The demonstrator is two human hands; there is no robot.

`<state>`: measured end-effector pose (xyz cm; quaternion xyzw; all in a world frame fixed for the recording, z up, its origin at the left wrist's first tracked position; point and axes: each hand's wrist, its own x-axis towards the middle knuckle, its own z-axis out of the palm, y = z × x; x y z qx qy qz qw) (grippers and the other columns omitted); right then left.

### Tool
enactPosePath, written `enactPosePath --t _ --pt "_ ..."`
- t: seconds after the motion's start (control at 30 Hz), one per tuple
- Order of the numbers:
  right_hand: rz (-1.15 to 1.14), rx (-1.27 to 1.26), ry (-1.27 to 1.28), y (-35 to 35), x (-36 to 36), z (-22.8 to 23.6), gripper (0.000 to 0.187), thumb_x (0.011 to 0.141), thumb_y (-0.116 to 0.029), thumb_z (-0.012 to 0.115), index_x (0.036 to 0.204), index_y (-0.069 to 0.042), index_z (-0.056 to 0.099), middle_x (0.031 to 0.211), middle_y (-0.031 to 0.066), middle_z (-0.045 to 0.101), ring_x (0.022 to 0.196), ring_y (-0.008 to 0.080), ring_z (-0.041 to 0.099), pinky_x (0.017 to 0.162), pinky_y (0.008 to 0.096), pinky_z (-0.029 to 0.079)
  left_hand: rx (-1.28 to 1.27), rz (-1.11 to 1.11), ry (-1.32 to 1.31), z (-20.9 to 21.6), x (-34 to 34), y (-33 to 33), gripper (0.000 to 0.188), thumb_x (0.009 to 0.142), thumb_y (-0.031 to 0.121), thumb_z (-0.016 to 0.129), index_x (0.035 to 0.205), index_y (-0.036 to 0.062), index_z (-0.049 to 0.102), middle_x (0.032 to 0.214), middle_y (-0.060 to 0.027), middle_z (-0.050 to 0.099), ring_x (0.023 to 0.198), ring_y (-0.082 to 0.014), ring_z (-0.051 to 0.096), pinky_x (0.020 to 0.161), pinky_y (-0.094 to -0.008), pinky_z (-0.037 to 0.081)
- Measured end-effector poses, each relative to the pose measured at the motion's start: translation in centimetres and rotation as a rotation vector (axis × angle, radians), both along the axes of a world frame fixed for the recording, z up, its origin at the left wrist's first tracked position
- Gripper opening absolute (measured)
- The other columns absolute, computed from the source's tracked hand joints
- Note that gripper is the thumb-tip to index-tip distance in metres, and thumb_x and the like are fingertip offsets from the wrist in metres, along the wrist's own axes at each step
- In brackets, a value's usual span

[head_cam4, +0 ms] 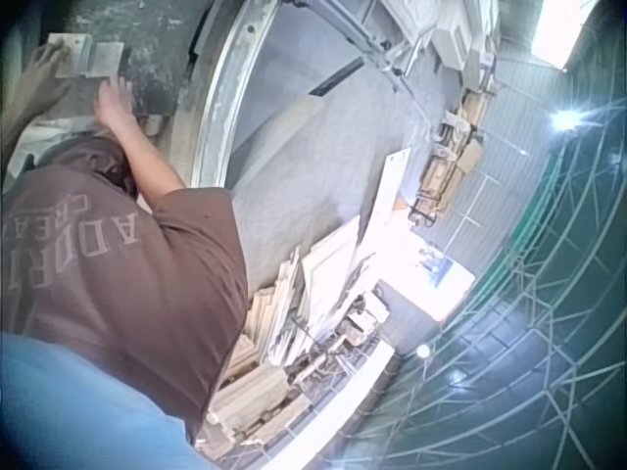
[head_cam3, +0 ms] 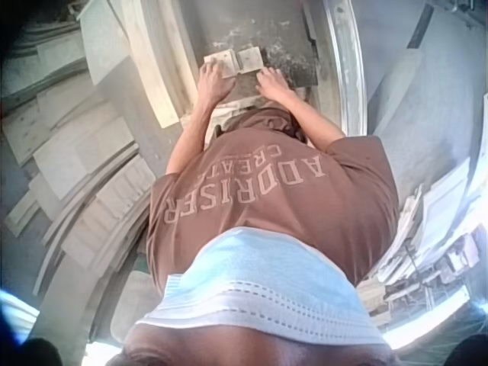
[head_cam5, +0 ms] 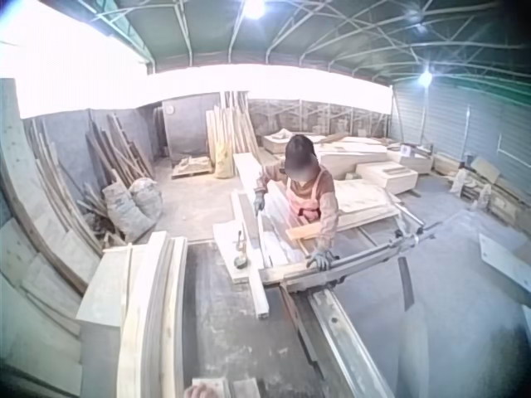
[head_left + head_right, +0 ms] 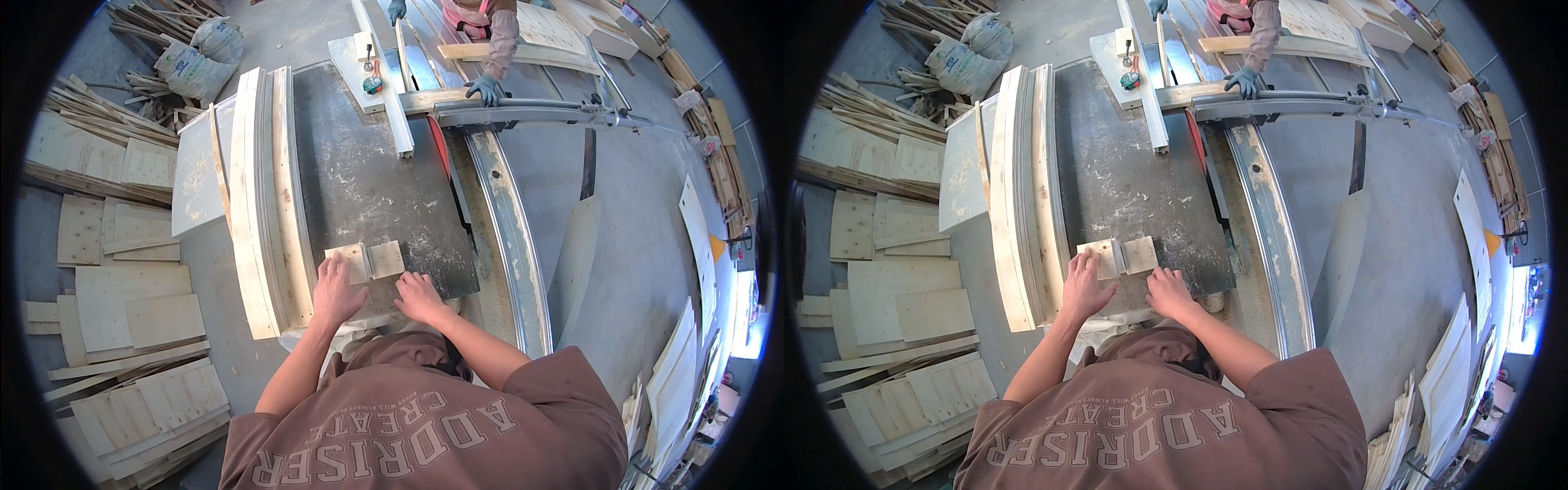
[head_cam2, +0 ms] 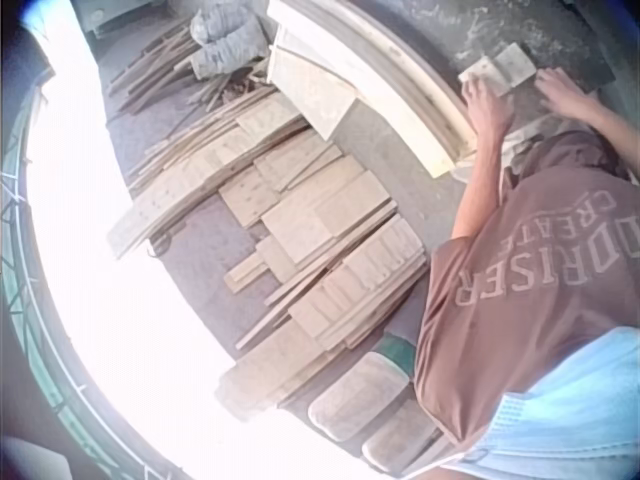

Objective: The person repeatedly picks up small wooden blocks from a table saw, places them into a white plastic bag, and then removes them again. The person handles the blocks one by one, stacking them briefly before bagging them.

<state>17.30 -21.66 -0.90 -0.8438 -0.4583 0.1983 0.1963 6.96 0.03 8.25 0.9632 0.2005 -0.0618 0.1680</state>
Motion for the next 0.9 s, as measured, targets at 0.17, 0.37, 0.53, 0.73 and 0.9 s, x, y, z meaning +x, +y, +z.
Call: enactPosePath --t 0.17,0.37,0.53,0.73,0.9 --pt "0.004 -0.009 -0.005 0.05 -0.06 -0.03 0.037 0.089 -0.025 0.081 0.114 -0.001 0.071 0.123 0.0150 0.063 0.122 0.0336 0.059 0.104 0.0489 0.043 -0.001 -0.001 -0.004 -0.16 -0.03 0.08 0.089 0.081 0.037 0.086 0.152 -0.0035 0.050 0.165 -0.0223 0.043 0.152 -0.0424 0.040 0.118 -0.0478 0.050" --pt "0.007 0.007 -0.036 0.11 -0.14 -0.57 0.036 0.089 -0.026 0.081 0.113 -0.001 0.071 0.122 0.0149 0.064 0.121 0.0340 0.060 0.103 0.0491 0.045 0.003 -0.004 -0.023 -0.49 -0.17 0.09 0.087 0.082 0.037 0.086 0.150 -0.0039 0.052 0.164 -0.0238 0.045 0.152 -0.0429 0.041 0.118 -0.0481 0.050" --pt "0.016 0.011 -0.043 0.18 -0.18 -0.55 0.036 0.088 -0.026 0.081 0.113 -0.001 0.072 0.121 0.0147 0.065 0.120 0.0339 0.060 0.102 0.0491 0.045 -0.045 0.009 -0.039 -0.34 -0.16 0.05 0.088 0.081 0.037 0.088 0.150 -0.0052 0.052 0.163 -0.0274 0.046 0.150 -0.0452 0.042 0.125 -0.0497 0.041" --pt "0.017 0.007 -0.058 0.25 -0.23 -0.57 0.036 0.088 -0.026 0.081 0.113 -0.001 0.072 0.121 0.0147 0.065 0.120 0.0337 0.060 0.102 0.0489 0.045 -0.031 0.002 -0.050 -0.37 -0.24 0.02 0.086 0.081 0.036 0.087 0.149 -0.0051 0.053 0.163 -0.0271 0.046 0.150 -0.0449 0.042 0.123 -0.0490 0.044" --pt "0.020 0.011 -0.055 0.29 -0.30 -0.42 0.036 0.088 -0.025 0.081 0.112 -0.001 0.072 0.121 0.0149 0.065 0.120 0.0338 0.060 0.102 0.0489 0.045 0.002 -0.006 -0.042 -0.67 -0.41 0.10 0.086 0.081 0.035 0.086 0.149 -0.0046 0.053 0.163 -0.0248 0.046 0.151 -0.0437 0.042 0.120 -0.0481 0.048"
